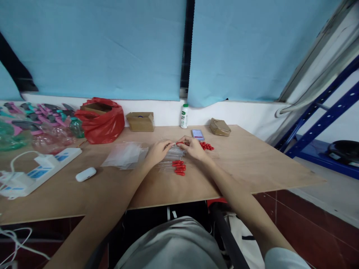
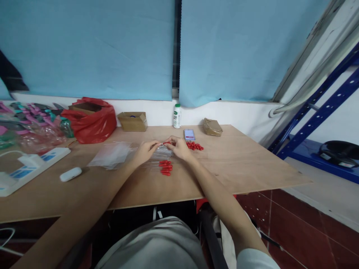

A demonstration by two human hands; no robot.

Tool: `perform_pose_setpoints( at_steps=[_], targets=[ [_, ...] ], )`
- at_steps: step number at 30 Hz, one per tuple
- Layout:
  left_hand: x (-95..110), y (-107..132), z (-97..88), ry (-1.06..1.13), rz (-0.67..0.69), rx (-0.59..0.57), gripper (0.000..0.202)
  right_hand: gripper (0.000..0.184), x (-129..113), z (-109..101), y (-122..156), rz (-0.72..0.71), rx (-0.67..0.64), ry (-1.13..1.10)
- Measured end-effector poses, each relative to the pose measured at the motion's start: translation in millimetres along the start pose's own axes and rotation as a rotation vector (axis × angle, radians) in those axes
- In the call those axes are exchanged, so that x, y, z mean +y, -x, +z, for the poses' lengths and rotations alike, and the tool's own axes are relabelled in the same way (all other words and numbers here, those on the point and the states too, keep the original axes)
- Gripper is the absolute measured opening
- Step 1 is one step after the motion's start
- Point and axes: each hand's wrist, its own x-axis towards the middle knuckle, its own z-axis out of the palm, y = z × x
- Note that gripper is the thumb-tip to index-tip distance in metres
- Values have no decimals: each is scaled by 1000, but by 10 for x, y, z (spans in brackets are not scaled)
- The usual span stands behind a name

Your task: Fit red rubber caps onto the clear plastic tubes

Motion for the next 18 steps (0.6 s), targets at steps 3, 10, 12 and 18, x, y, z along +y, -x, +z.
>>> perform_pose_setpoints(
  at_steps=[3,10,12,18],
  targets=[
    [20,4,-21,40,35,-8,31,27,-8,-4,2,18,-18,-59],
    [12,23,-8,104,16,-1,35,33,1,40,22,69,-6,-114],
    [0,20,2,108,8,-5,35,34,20,49,24,66,9,-118],
    [42,14,-15,136,32,-24,34,30,36,37,30,25,23,-106]
  ],
)
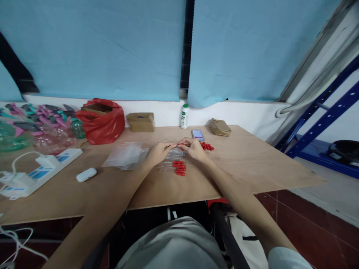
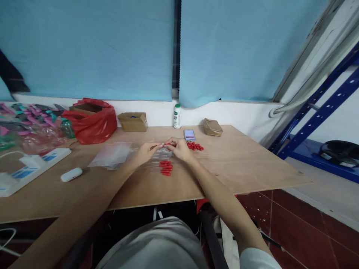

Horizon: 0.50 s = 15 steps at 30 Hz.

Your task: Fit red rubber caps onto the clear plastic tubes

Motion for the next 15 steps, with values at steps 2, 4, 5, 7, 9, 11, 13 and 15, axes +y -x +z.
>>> perform_pose_setpoints(
  at_steps=[2,4,5,7,9,11,13,15],
  targets=[
    [11,2,0,16,3,-5,34,29,-8,1,6,-11,6,14],
    [1,3,12,20,0,-5,34,27,-23,8,15,-17,8,29],
    [-12,1,21,20,-4,-2,34,27,-32,12,20,-16,6,35],
    [-44,-3,43,24,-19,6,35,28,-54,19,29,-10,-3,49],
    [-70,-8,58,29,-32,16,36,30,-71,22,35,-6,-4,62],
    [-77,-8,61,26,-35,14,36,32,-72,21,35,-2,-7,70],
    [-63,-3,51,17,-30,2,37,33,-60,20,32,4,-23,67],
    [-37,2,40,15,-25,-9,36,33,-45,21,28,6,-42,62]
  ],
)
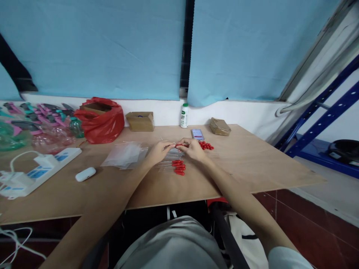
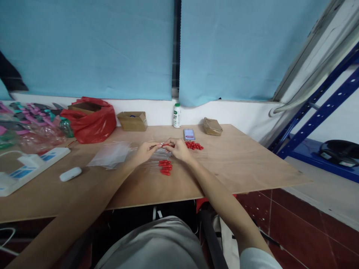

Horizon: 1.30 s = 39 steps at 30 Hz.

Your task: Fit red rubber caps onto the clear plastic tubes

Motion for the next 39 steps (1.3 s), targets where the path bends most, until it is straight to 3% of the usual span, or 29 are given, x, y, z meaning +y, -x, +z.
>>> perform_pose_setpoints(
  at_steps=[11,18,29,39],
  targets=[
    [76,16,-27,-58,27,22,32,37,-17,7,3,-20,-17,-3],
    [109,-9,-22,-97,109,92,24,31,-41,-44,-17,-97,-10,165],
    [16,-11,-13,-107,81,150,20,28,-6,-94,-32,-55,18,131],
    [96,41,-33,-100,33,117,27,29,-53,-86,4,-106,23,204]
  ],
)
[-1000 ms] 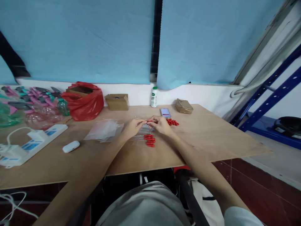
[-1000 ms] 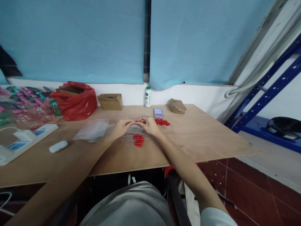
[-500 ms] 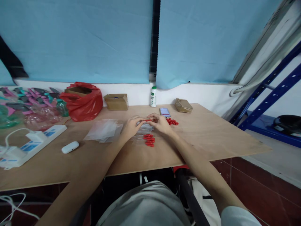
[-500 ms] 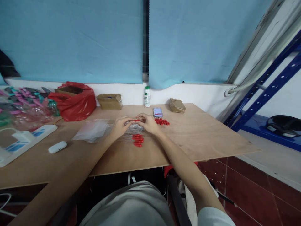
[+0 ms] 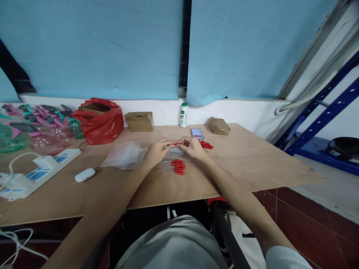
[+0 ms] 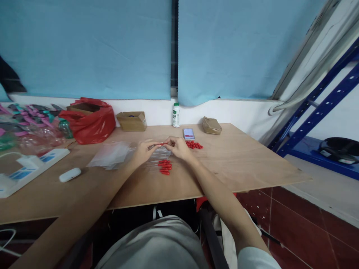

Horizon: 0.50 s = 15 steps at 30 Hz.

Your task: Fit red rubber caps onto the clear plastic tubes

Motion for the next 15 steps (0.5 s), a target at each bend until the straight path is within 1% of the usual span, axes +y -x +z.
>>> perform_pose_setpoints(
  at_steps=[4,9,15],
  targets=[
    [-6,-1,10,-10,3,-13,27,26,-15,1,8,-26,8,52],
    [-18,-8,49,0,-1,26,27,25,-45,11,7,-30,40,91],
    [65,1,47,23,-70,17,23,16,-56,31,1,-48,71,184]
  ],
)
